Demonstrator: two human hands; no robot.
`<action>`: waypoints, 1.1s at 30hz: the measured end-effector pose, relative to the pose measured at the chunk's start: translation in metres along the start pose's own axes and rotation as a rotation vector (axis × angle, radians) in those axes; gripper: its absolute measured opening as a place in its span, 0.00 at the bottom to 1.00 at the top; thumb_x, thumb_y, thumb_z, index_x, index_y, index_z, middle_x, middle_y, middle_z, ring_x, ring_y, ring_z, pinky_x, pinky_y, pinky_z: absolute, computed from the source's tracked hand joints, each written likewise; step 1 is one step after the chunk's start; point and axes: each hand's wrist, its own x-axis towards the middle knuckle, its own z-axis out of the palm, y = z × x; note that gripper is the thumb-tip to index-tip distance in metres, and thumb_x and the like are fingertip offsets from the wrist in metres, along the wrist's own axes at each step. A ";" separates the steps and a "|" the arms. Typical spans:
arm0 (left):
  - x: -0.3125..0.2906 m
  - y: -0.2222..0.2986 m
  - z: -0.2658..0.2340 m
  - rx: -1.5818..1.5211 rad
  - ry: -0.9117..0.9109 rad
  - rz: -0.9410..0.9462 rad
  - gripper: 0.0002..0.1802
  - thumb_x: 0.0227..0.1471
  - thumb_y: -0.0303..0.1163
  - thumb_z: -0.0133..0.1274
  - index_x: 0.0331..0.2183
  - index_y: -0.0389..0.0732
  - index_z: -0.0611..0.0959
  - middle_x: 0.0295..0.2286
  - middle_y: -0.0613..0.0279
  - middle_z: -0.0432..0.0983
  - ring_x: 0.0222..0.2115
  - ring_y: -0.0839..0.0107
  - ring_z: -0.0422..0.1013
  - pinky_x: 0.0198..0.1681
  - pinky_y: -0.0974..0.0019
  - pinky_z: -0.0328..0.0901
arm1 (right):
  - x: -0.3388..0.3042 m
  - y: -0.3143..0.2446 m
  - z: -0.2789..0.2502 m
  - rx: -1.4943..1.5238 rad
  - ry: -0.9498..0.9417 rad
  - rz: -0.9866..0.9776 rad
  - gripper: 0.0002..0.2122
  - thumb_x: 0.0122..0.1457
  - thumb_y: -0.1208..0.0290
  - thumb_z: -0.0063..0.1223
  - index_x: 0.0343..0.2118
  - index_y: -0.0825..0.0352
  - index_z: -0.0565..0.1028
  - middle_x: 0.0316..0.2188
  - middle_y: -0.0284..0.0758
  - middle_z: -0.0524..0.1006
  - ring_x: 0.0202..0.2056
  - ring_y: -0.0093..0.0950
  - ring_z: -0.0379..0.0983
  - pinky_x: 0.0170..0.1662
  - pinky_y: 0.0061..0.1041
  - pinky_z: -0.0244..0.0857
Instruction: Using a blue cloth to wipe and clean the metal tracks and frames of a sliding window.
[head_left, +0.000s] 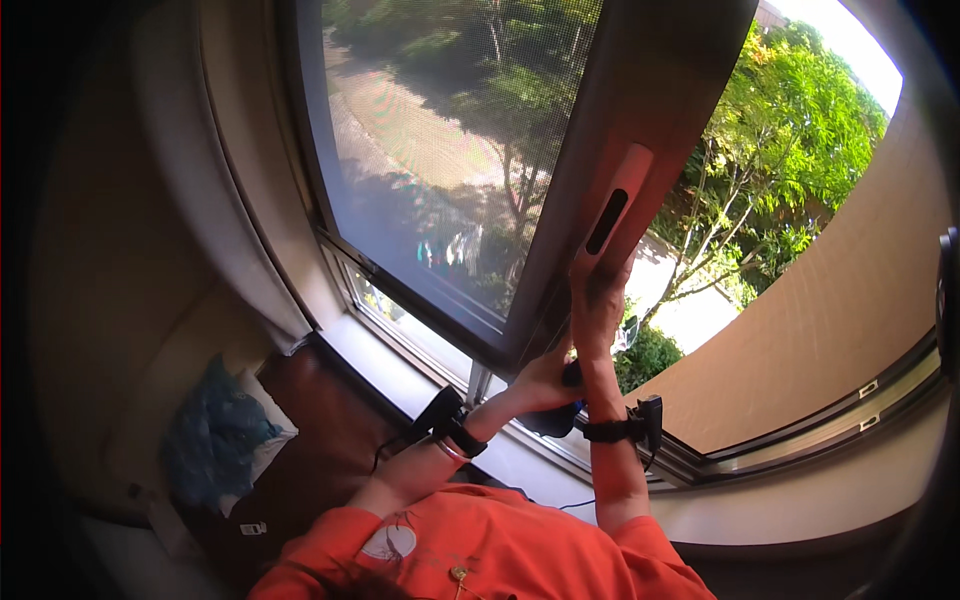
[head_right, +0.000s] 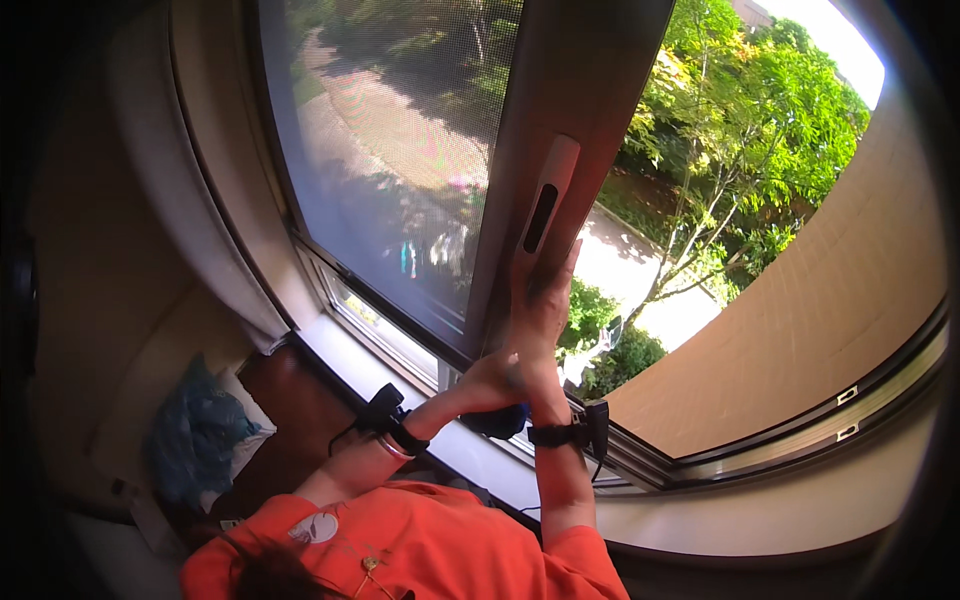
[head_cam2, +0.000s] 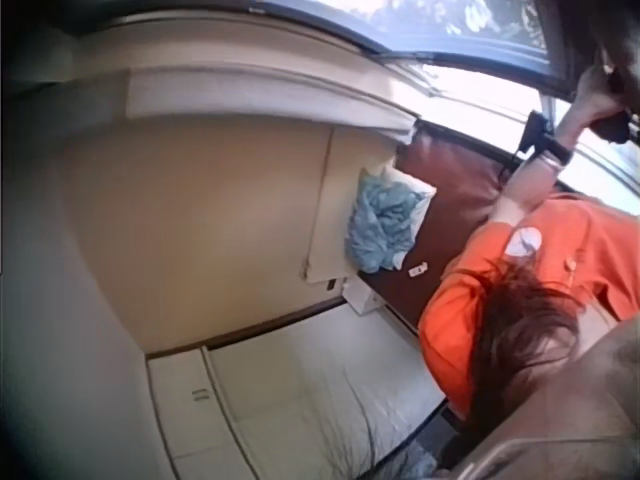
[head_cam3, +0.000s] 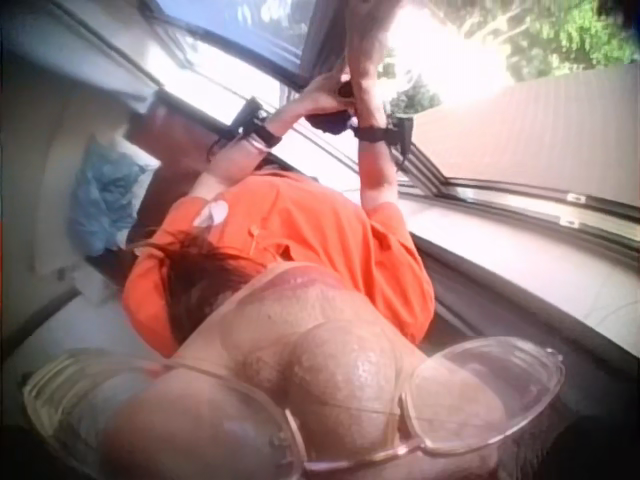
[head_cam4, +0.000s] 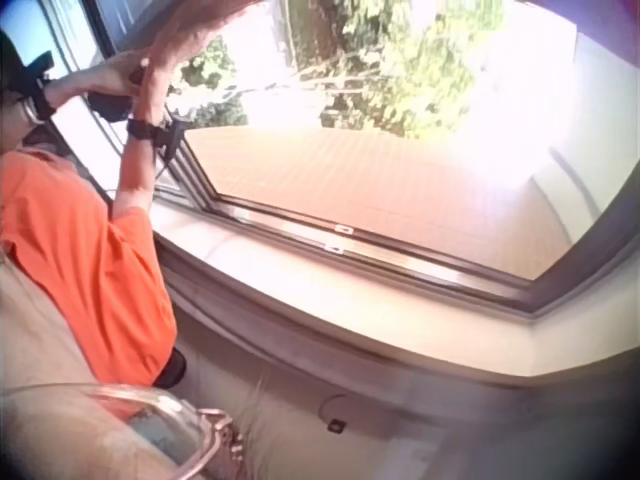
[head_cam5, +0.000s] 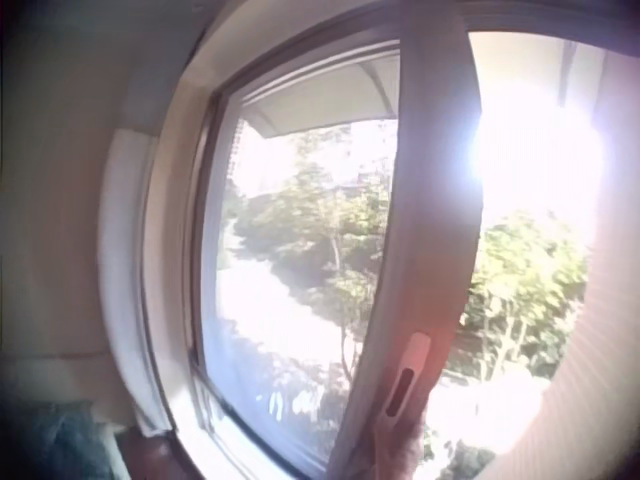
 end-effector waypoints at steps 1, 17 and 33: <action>-0.003 0.001 -0.002 -0.005 0.014 -0.004 0.58 0.35 0.45 0.60 0.59 0.47 0.41 0.40 0.45 0.71 0.41 0.51 0.70 0.43 0.61 0.63 | -0.001 -0.001 0.001 0.049 -0.028 0.016 0.37 0.53 0.61 0.53 0.60 0.63 0.44 0.53 0.51 0.60 0.50 0.46 0.63 0.47 0.34 0.60; -0.038 0.036 -0.016 -0.350 0.105 -0.127 0.37 0.36 0.23 0.56 0.51 0.36 0.63 0.43 0.56 0.68 0.45 0.68 0.65 0.50 0.68 0.58 | -0.015 -0.006 -0.025 -0.102 -0.179 -0.031 0.27 0.55 0.66 0.48 0.56 0.71 0.56 0.57 0.52 0.52 0.57 0.47 0.52 0.57 0.35 0.49; -0.044 0.075 0.156 -0.087 0.055 -0.149 0.36 0.54 0.41 0.47 0.58 0.37 0.53 0.54 0.50 0.55 0.54 0.64 0.53 0.56 0.65 0.48 | -0.163 0.103 -0.250 0.734 -0.241 0.872 0.22 0.50 0.79 0.49 0.51 0.71 0.64 0.42 0.35 0.72 0.43 0.22 0.68 0.48 0.21 0.61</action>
